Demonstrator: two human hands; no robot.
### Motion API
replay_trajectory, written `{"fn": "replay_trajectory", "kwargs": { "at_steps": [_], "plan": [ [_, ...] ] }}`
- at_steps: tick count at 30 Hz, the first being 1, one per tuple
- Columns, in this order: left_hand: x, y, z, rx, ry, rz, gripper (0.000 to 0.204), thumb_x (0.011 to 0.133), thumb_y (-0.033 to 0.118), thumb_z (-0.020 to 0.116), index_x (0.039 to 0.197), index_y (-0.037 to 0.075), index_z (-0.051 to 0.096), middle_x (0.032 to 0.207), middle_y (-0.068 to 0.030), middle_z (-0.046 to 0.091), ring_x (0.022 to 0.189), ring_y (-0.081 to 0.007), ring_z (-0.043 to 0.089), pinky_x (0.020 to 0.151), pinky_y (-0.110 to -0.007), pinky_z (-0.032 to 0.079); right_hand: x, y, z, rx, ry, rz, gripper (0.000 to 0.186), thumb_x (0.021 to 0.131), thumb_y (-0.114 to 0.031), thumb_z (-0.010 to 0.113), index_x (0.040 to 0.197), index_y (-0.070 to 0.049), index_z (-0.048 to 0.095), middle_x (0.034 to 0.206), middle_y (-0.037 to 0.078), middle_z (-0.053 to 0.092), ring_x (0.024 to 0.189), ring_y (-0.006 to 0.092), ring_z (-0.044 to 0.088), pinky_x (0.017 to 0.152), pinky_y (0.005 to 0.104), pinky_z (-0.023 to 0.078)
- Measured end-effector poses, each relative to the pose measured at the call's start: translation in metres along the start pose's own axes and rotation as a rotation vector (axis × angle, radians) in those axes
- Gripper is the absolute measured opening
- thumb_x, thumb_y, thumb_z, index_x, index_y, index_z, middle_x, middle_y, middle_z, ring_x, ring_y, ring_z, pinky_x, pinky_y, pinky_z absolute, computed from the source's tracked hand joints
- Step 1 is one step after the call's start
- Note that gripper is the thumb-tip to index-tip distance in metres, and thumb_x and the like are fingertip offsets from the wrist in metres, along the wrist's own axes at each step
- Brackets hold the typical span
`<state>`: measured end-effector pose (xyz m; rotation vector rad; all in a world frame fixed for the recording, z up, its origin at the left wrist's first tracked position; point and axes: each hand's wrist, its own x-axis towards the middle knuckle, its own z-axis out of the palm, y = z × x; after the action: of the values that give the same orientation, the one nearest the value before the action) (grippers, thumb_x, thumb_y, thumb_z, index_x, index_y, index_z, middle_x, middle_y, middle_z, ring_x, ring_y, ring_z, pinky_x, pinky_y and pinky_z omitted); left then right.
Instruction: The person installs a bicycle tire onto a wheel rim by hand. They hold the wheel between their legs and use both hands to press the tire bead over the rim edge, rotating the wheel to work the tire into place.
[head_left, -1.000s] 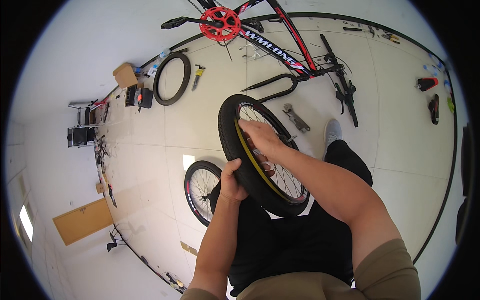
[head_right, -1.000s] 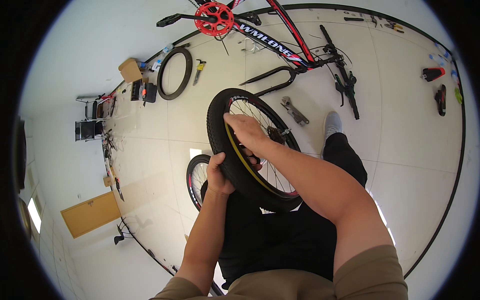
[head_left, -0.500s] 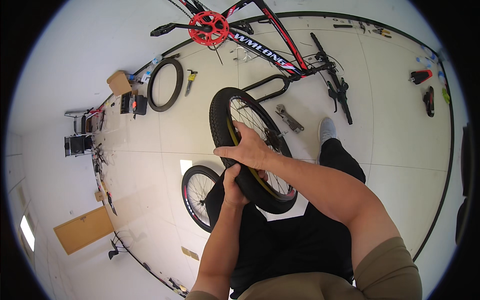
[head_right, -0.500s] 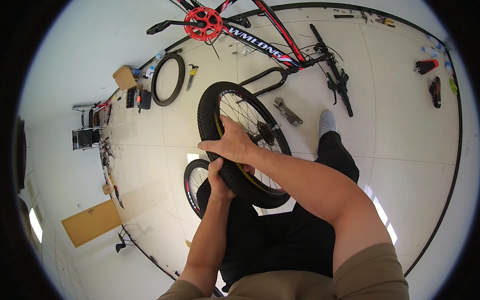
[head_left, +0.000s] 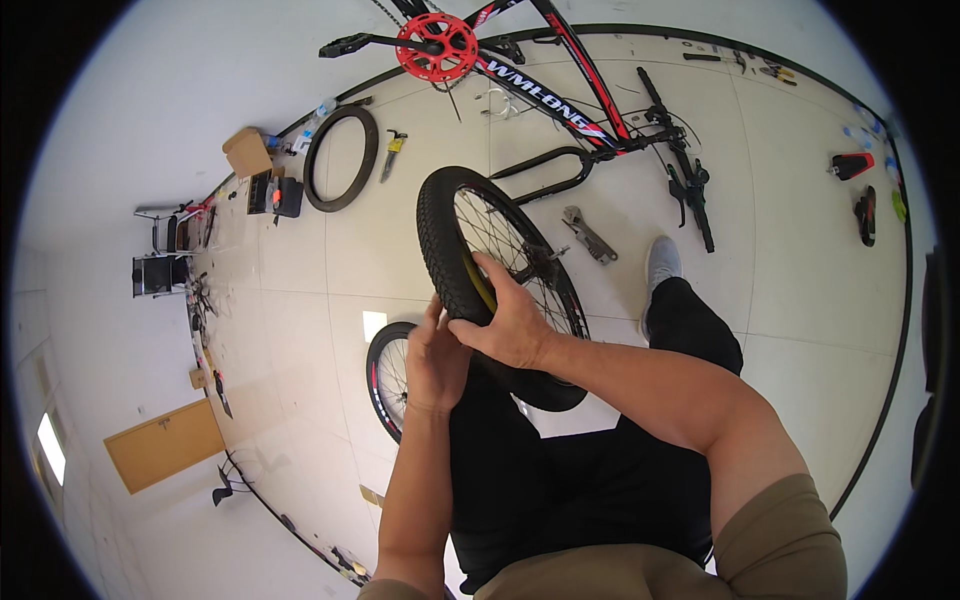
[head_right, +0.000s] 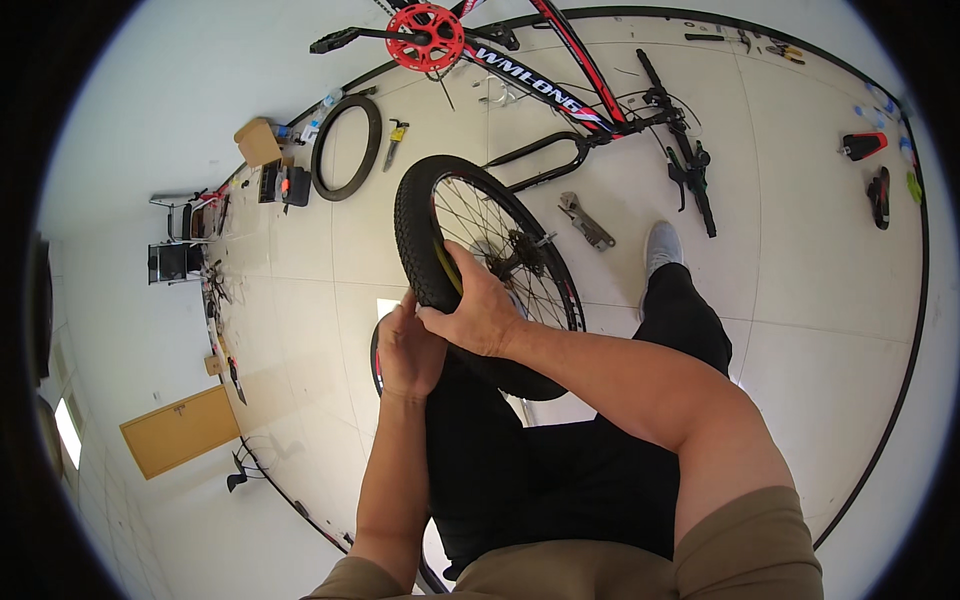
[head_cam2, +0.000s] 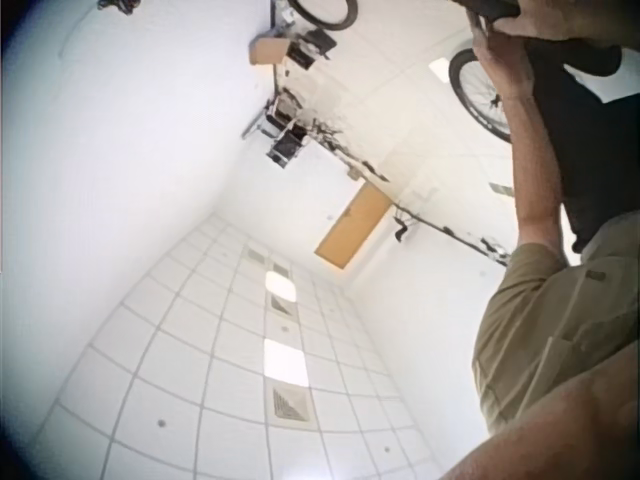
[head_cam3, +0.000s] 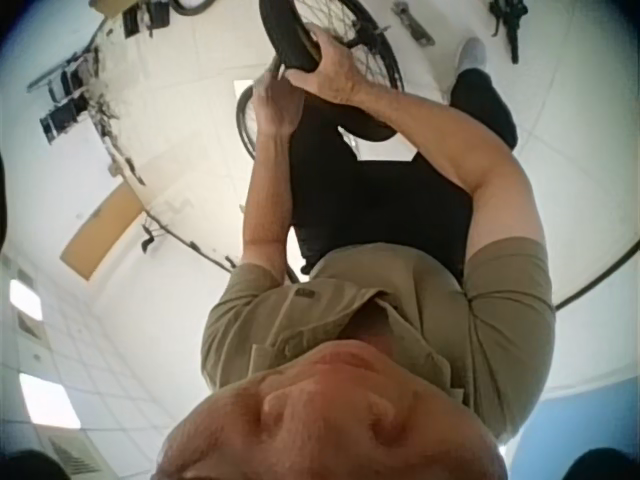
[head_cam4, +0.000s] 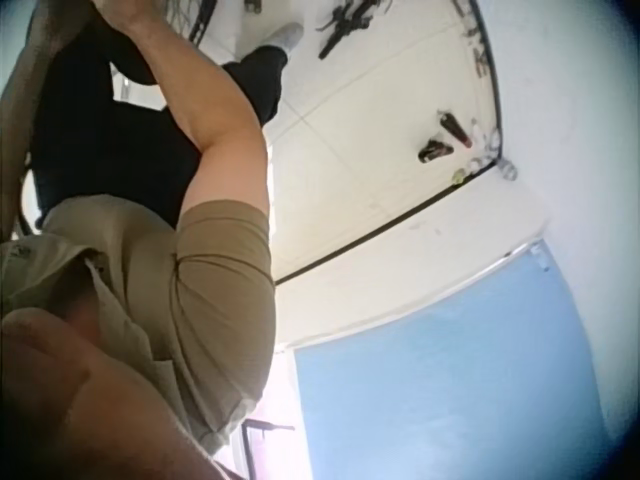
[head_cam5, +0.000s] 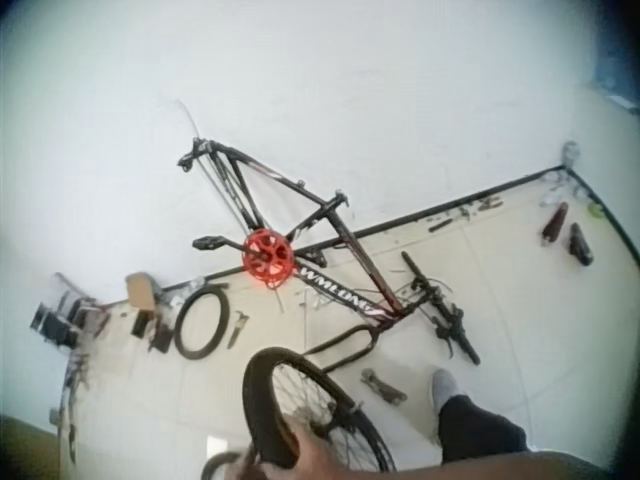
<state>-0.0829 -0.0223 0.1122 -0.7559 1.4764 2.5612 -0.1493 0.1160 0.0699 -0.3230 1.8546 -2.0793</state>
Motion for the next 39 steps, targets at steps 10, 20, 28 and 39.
{"fn": "replay_trajectory", "kwargs": {
  "at_steps": [10, 20, 28, 39],
  "plan": [
    [0.042, -0.007, 0.009, -0.090, 0.075, -0.061, 0.068, 0.104, 0.060, 0.042, 0.127, -0.001, 0.061, 0.113, -0.0187, 0.071, 0.100, -0.0292, 0.069, 0.091, -0.040, 0.058, -0.024, -0.007, 0.001, -0.161, -0.182, 0.078, 0.104, 0.079, -0.034, 0.081, 0.155, 0.010, 0.026, 0.144, 0.035, 0.050, 0.129, 0.0431, 0.058, 0.110, 0.0444, 0.047],
    [0.042, -0.005, -0.004, -0.158, -0.062, -0.025, 0.069, 0.105, 0.060, 0.036, 0.141, 0.004, 0.054, 0.113, -0.0224, 0.070, 0.115, -0.0392, 0.064, 0.108, -0.060, 0.046, -0.027, 0.000, -0.002, -0.174, -0.340, 0.035, 0.085, 0.086, -0.050, 0.072, 0.139, 0.008, 0.039, 0.119, 0.032, 0.061, 0.105, 0.0460, 0.065, 0.094, 0.0521, 0.051],
    [0.043, -0.006, 0.010, -0.177, 0.005, -0.008, 0.063, 0.106, 0.054, 0.043, 0.138, 0.002, 0.056, 0.095, -0.0177, 0.066, 0.098, -0.0317, 0.061, 0.092, -0.042, 0.052, -0.031, 0.003, 0.003, -0.340, -0.091, -0.063, 0.068, 0.088, -0.050, 0.070, 0.125, 0.005, 0.057, 0.118, 0.027, 0.062, 0.112, 0.0412, 0.061, 0.094, 0.0491, 0.050],
    [0.034, -0.014, 0.009, -0.177, -0.028, -0.127, 0.060, 0.100, 0.053, 0.050, 0.147, 0.016, 0.049, 0.094, -0.0145, 0.068, 0.087, -0.0304, 0.068, 0.085, -0.043, 0.058, 0.051, 0.018, -0.033, 0.510, 0.247, 0.696, 0.024, 0.091, -0.020, 0.065, 0.097, 0.003, 0.066, 0.085, 0.009, 0.067, 0.066, 0.0167, 0.062, 0.061, 0.0303, 0.052]
  ]
}}
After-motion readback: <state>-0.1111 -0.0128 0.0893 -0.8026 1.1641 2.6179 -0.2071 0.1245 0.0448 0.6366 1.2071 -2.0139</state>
